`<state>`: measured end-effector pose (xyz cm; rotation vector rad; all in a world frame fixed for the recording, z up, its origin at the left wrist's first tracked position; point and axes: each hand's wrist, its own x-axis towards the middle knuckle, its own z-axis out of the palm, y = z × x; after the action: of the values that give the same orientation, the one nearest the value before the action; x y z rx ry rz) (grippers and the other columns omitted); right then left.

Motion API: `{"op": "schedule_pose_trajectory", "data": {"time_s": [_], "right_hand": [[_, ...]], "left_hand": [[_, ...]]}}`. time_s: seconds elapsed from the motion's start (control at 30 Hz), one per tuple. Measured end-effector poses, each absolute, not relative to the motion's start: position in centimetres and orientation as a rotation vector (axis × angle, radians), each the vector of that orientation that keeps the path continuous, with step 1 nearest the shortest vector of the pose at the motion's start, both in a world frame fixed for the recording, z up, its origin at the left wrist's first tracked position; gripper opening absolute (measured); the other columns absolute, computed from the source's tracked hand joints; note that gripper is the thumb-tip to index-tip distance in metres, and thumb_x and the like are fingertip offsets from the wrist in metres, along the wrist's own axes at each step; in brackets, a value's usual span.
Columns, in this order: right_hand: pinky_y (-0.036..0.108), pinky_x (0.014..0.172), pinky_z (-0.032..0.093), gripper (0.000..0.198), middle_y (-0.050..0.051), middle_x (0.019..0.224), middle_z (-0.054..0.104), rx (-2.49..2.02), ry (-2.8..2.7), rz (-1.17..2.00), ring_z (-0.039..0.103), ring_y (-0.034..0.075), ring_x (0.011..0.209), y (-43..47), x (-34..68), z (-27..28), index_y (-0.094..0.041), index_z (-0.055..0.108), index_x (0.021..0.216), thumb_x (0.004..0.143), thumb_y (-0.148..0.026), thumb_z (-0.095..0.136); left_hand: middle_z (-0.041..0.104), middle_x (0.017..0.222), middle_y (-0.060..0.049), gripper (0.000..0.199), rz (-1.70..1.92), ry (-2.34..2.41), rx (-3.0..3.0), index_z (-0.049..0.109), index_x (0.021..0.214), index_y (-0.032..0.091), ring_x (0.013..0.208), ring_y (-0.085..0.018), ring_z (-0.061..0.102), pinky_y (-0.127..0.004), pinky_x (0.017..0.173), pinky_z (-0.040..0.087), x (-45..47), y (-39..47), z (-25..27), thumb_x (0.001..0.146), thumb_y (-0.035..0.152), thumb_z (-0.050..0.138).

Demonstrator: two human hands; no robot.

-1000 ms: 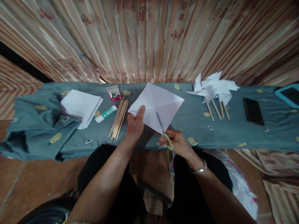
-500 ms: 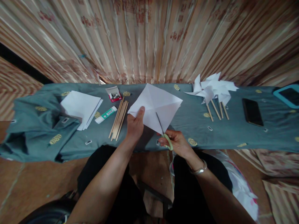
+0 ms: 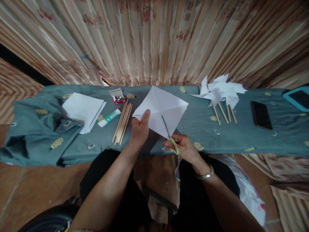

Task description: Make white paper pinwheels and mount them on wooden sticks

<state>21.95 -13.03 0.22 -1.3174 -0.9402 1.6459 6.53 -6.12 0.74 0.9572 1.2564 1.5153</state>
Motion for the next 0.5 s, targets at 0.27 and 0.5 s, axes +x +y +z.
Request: {"op": "schedule_pose_trajectory", "data": {"time_s": [0.27,0.5], "right_hand": [[0.022,0.048,0.045,0.036,-0.005,0.053,0.060,-1.315,-0.990,1.643,0.051,0.008,0.047,-13.05,22.11,0.08,-0.019,0.074,0.069,0.051,-0.044,0.091],[0.024,0.051,0.046,0.041,-0.003,0.057,0.063,-1.343,-1.083,1.642,0.055,0.011,0.051,-13.21,22.29,0.07,-0.019,0.073,0.074,0.053,-0.050,0.089]], "left_hand": [[0.077,0.086,-0.009,0.030,1.525,1.235,0.967,0.072,0.081,0.018,0.092,-0.026,0.072,-0.033,0.078,0.058,6.54,-6.08,0.82,0.077,0.048,0.072],[0.077,0.087,-0.009,0.031,1.524,1.239,0.943,0.072,0.082,0.017,0.090,-0.026,0.073,-0.033,0.077,0.058,6.54,-6.02,0.83,0.076,0.048,0.074]]}}
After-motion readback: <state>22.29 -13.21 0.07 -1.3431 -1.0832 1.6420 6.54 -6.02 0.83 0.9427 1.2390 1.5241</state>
